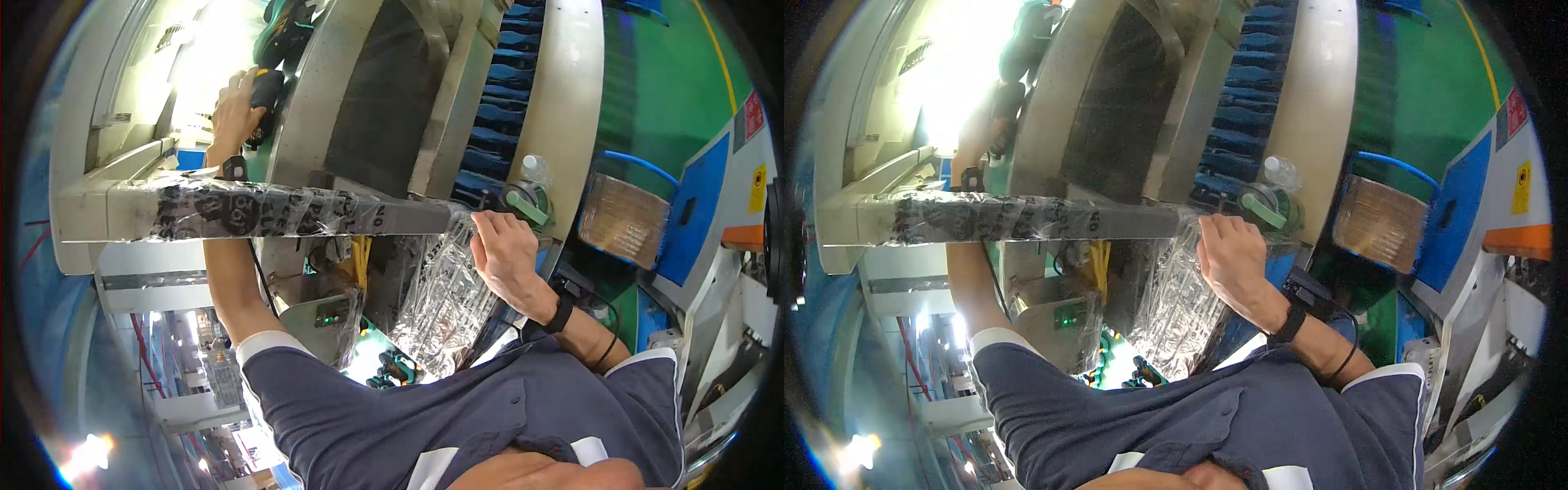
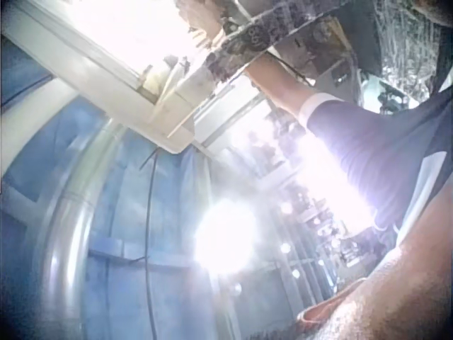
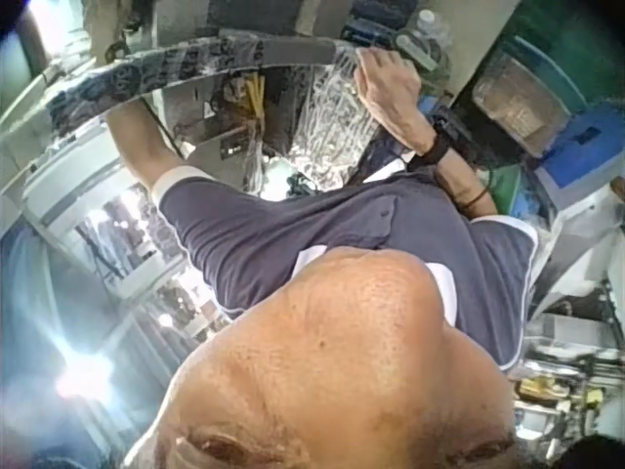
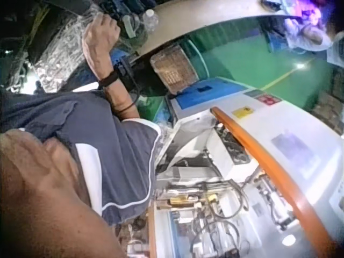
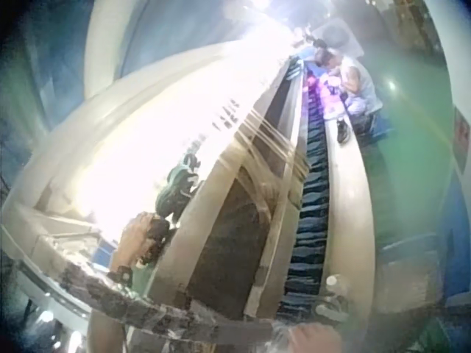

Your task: Operating a shoe-shaping machine to process sneakers on a factory floor.

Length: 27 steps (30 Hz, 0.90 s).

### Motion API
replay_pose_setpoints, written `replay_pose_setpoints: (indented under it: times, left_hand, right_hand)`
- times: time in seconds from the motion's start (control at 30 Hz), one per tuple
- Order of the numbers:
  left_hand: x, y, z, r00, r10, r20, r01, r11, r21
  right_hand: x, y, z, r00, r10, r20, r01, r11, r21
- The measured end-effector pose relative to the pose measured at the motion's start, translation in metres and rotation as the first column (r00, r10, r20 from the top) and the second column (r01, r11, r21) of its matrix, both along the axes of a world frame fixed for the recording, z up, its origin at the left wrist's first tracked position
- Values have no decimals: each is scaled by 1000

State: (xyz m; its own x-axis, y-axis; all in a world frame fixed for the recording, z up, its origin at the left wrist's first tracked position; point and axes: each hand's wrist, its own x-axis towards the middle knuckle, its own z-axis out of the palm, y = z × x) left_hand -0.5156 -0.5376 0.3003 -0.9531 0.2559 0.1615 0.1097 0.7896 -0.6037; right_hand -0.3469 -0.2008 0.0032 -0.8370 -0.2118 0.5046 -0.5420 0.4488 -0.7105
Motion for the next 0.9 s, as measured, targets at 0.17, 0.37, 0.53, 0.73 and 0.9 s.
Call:
replay_pose_setpoints:
  times: [0.17,0.37,0.53,0.73,0.9]
  left_hand:
    - [26,-11,6,989,138,54,-123,968,-220]
    - [104,-66,-5,971,-227,-81,191,929,-318]
    - [223,28,30,961,61,-269,-94,989,-112]
    - [349,116,52,752,18,-658,156,966,205]
    - [397,160,-10,650,460,-605,381,492,783]
  right_hand:
    - [-1,2,5,999,33,20,-31,998,-61]
    - [2,0,3,998,65,-21,-66,998,-14]
    - [6,1,-4,991,60,-122,-62,998,-7]
    - [10,9,13,961,153,-230,-140,987,72]
    - [35,12,42,872,399,-282,-426,904,-42]
